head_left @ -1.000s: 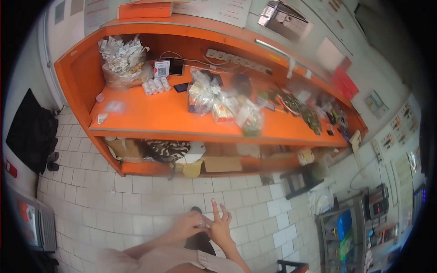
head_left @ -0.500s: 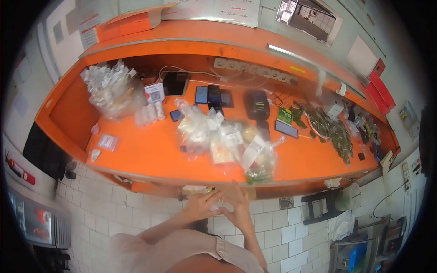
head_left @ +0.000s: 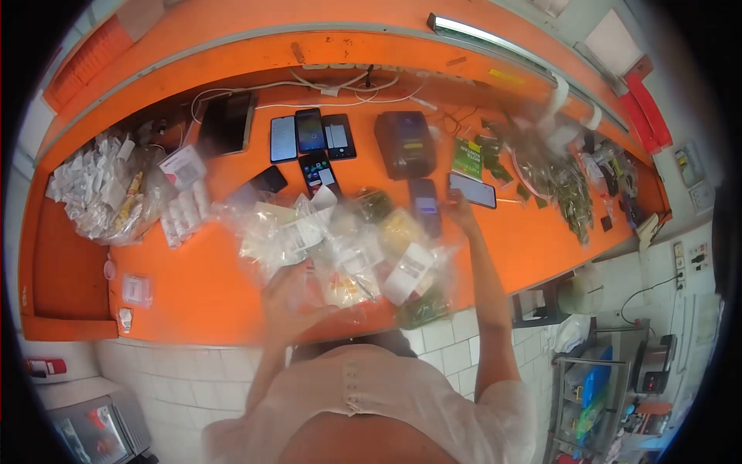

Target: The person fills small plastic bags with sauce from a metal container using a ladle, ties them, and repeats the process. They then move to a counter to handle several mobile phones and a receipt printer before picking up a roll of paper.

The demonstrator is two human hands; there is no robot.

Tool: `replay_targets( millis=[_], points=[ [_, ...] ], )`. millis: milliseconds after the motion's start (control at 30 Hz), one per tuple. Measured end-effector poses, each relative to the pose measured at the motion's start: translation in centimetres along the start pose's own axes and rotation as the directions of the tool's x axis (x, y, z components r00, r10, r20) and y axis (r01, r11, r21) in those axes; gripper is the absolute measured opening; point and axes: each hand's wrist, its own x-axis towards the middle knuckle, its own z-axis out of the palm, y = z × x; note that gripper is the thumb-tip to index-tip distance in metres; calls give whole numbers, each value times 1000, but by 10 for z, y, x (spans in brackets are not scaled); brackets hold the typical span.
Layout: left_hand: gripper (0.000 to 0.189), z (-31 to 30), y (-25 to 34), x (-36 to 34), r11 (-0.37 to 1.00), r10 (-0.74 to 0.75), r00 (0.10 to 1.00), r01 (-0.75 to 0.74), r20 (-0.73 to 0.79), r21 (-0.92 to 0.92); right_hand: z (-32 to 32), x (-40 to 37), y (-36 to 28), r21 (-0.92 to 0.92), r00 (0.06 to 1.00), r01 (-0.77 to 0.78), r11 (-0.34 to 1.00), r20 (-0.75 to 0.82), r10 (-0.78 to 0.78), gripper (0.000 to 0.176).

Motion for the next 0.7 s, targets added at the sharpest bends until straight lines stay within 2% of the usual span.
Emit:
replay_targets(
  millis=[33,67,133,200,267,300,367,500,600,667,700],
  points=[
    [76,1,1,3,1000,-28,999,27,-23,-7,14,11,25,32,982,-164,986,103,160,40],
    [77,1,1,6,999,-52,998,52,-45,-13,27,15,42,36,981,-168,985,108,163,40],
    [78,5,-5,9,999,-47,998,47,-50,8,46,20,71,431,969,-74,899,244,-37,54],
    [79,9,-7,10,998,-54,997,56,-55,25,53,22,88,411,960,-88,907,277,-32,60],
    [81,10,-9,14,990,-38,997,46,-65,132,53,11,73,259,990,39,965,119,-72,57],
    [81,12,-12,15,989,-41,997,50,-64,136,50,8,58,263,990,37,964,122,-71,57],
    [82,17,-18,13,987,-70,987,89,-147,131,44,-1,25,432,996,-75,899,73,48,57],
    [82,26,-8,17,966,-184,973,205,-141,155,50,-9,37,446,998,-58,893,23,54,55],
    [83,39,-2,19,971,-211,957,228,-199,71,42,-8,20,380,1000,0,925,20,-9,54],
    [84,46,3,18,967,-251,945,252,-207,-24,46,-6,24,201,998,2,980,-58,10,54],
    [84,48,4,14,968,-248,943,251,-223,-17,48,-7,27,207,999,15,978,-52,-5,54]
  ],
)
